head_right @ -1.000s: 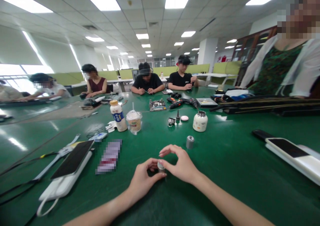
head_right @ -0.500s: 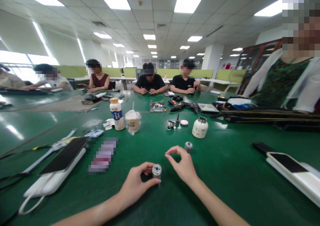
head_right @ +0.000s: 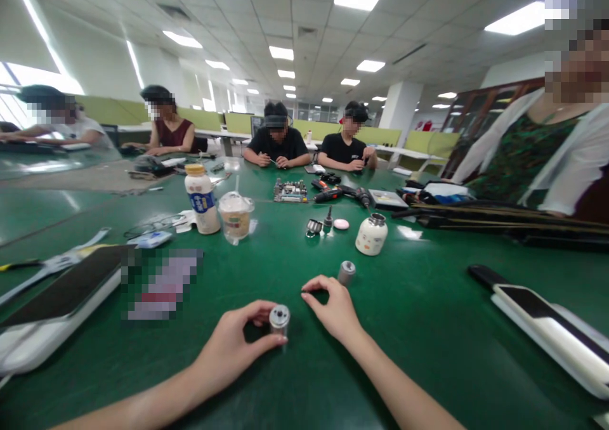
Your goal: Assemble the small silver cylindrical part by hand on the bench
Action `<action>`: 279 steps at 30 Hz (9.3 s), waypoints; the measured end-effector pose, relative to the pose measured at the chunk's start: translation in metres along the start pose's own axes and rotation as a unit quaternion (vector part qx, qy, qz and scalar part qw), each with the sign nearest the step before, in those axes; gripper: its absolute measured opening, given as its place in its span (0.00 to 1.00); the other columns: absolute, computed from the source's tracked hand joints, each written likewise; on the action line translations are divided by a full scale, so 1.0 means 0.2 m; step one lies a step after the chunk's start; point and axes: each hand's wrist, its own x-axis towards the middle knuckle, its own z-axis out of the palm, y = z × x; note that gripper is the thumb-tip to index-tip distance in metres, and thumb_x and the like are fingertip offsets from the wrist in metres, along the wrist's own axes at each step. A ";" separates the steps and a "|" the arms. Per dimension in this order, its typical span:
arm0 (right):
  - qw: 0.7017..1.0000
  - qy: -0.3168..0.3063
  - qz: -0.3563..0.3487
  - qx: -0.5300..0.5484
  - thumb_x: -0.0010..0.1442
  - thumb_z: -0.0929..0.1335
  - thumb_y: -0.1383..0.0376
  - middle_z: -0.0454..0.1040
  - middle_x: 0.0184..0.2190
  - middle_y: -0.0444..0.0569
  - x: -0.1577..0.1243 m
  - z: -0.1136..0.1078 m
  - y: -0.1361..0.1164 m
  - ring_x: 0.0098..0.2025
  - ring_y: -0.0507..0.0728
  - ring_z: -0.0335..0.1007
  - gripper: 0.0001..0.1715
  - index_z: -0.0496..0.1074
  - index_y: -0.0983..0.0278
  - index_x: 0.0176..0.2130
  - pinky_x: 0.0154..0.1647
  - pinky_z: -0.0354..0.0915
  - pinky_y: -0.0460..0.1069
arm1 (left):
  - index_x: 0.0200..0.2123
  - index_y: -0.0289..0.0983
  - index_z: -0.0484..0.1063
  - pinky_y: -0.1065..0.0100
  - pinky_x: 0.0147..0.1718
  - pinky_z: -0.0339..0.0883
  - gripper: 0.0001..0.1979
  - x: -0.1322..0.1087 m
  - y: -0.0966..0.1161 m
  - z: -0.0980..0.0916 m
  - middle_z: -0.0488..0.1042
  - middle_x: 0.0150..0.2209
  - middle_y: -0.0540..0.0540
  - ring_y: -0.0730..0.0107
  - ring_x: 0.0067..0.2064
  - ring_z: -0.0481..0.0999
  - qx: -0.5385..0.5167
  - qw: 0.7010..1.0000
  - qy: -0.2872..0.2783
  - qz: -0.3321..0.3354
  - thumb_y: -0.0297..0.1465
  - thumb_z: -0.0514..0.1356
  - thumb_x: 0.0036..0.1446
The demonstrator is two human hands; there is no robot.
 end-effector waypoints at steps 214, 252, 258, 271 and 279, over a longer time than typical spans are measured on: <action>0.996 -0.076 0.033 0.029 0.64 0.63 0.54 0.59 0.19 0.37 -0.02 -0.08 -0.35 0.21 0.50 0.55 0.16 0.64 0.62 0.30 0.23 0.51 0.46 | 0.42 0.39 0.75 0.71 0.40 0.68 0.15 -0.01 0.02 -0.01 0.80 0.37 0.51 0.69 0.38 0.77 0.023 0.999 -0.010 0.028 0.32 0.69 0.49; 0.988 -0.144 -0.036 -0.044 0.58 0.70 0.58 0.60 0.21 0.39 -0.03 -0.08 -0.35 0.24 0.50 0.57 0.09 0.79 0.56 0.38 0.25 0.50 0.46 | 0.42 0.39 0.74 0.70 0.40 0.69 0.15 -0.01 0.02 -0.01 0.79 0.37 0.50 0.69 0.37 0.77 0.018 0.999 -0.013 0.036 0.32 0.68 0.51; 0.998 -0.055 -0.010 -0.020 0.60 0.68 0.56 0.56 0.20 0.39 0.00 -0.10 -0.33 0.23 0.50 0.55 0.13 0.80 0.58 0.40 0.26 0.53 0.46 | 0.43 0.39 0.74 0.69 0.41 0.69 0.16 -0.01 0.02 -0.01 0.80 0.38 0.50 0.67 0.39 0.77 0.027 0.999 -0.011 0.030 0.33 0.68 0.50; 0.986 -0.102 0.043 -0.128 0.55 0.71 0.53 0.80 0.32 0.47 0.03 -0.10 0.00 0.32 0.58 0.73 0.14 0.80 0.54 0.40 0.33 0.67 0.50 | 0.42 0.39 0.75 0.68 0.41 0.70 0.16 0.00 0.02 -0.01 0.80 0.38 0.49 0.65 0.39 0.78 0.040 0.999 -0.005 0.025 0.34 0.69 0.49; 0.988 -0.098 0.053 0.103 0.56 0.70 0.57 0.81 0.38 0.49 0.04 -0.10 -0.22 0.42 0.59 0.76 0.13 0.80 0.61 0.37 0.46 0.70 0.53 | 0.42 0.40 0.75 0.68 0.41 0.70 0.16 -0.01 0.02 -0.01 0.80 0.38 0.50 0.67 0.39 0.78 0.024 0.999 -0.005 0.028 0.33 0.69 0.49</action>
